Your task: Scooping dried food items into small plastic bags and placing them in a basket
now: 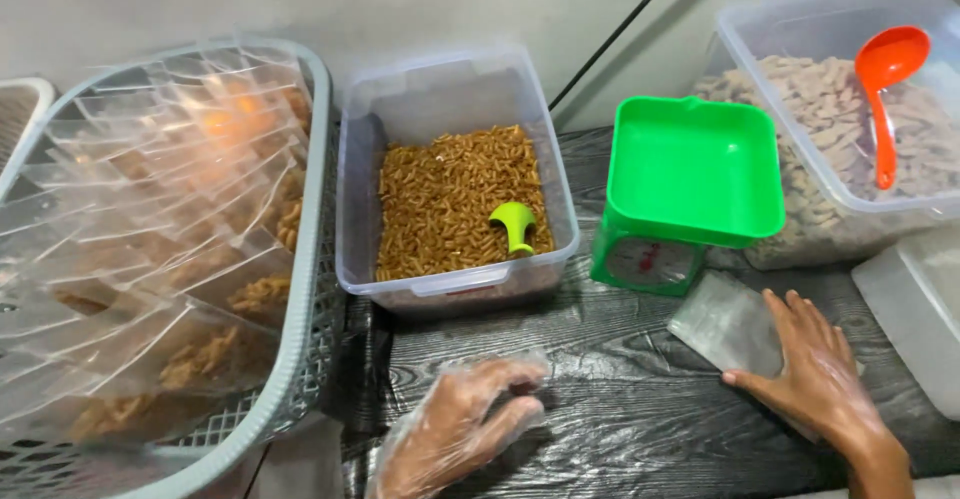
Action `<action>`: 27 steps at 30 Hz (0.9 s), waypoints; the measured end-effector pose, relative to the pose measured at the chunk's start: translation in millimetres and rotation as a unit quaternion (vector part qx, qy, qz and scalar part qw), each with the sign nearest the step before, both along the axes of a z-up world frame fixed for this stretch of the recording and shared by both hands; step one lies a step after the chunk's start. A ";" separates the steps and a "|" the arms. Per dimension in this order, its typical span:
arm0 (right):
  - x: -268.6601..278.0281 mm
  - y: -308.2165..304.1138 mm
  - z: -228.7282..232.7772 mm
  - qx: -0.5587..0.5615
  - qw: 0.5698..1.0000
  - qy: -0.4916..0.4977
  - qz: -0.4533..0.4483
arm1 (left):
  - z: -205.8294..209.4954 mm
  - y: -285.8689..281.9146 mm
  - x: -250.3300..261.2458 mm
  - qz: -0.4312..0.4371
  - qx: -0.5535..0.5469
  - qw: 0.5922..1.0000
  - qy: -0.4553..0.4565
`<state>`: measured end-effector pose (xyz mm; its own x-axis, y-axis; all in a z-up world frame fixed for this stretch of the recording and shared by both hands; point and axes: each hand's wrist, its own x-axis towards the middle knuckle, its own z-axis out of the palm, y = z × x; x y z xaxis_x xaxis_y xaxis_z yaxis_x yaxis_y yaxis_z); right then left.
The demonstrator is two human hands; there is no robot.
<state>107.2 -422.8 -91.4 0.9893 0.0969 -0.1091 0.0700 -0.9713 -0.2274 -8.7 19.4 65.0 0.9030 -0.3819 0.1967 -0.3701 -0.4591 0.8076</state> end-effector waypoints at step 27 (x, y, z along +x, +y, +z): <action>-50.7 114.4 58.8 0.290 0.939 0.046 0.180 | -79.9 -68.8 5.4 -0.018 -0.281 0.948 0.148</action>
<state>56.6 -308.3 -32.5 0.8700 0.4928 -0.0180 0.3242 -0.5990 -0.7322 -3.3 -49.4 -15.0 0.9387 -0.3234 0.1191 -0.0972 0.0832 0.9918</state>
